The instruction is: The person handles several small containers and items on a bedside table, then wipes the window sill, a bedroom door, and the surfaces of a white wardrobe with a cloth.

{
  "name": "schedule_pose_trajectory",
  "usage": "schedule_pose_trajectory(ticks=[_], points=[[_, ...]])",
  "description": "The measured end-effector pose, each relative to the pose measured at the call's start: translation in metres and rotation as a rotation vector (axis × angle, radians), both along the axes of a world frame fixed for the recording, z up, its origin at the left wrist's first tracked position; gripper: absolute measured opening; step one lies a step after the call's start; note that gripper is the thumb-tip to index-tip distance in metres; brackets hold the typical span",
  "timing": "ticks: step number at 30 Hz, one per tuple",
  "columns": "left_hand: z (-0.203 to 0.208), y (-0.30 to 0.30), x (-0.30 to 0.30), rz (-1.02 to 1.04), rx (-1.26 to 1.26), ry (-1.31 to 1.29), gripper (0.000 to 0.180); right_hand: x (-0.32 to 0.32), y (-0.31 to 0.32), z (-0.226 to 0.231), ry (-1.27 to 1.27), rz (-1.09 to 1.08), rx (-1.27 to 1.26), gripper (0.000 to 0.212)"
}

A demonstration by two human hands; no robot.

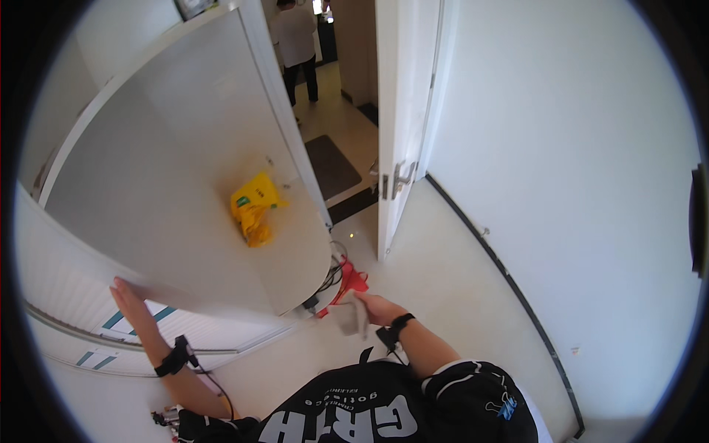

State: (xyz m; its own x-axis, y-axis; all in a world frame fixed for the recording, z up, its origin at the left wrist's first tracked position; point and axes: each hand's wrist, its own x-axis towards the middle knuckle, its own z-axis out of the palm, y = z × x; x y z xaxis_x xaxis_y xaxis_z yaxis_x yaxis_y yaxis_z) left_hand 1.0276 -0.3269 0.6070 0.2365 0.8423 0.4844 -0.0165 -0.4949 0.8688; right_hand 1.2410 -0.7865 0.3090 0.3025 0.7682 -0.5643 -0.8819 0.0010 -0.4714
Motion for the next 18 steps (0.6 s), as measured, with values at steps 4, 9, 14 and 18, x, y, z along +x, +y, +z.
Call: schedule_pose_trajectory(ticks=[4,9,14,18], points=[[-0.013,-0.03,0.009,0.116,-0.004,-0.012,0.071,0.1,-0.167,-0.004,0.012,-0.424,0.145,0.047],[-0.005,-0.143,0.109,0.546,0.361,-0.083,0.054,0.246,-0.239,0.096,-0.146,-0.679,0.213,0.048],[0.012,-0.234,0.267,-0.085,0.607,-0.164,0.034,0.347,-0.166,0.308,-0.7,-0.909,0.38,0.052],[0.044,-0.306,0.387,-0.463,0.493,-0.188,0.037,0.371,-0.094,0.406,-1.716,-0.964,-0.011,0.049]])
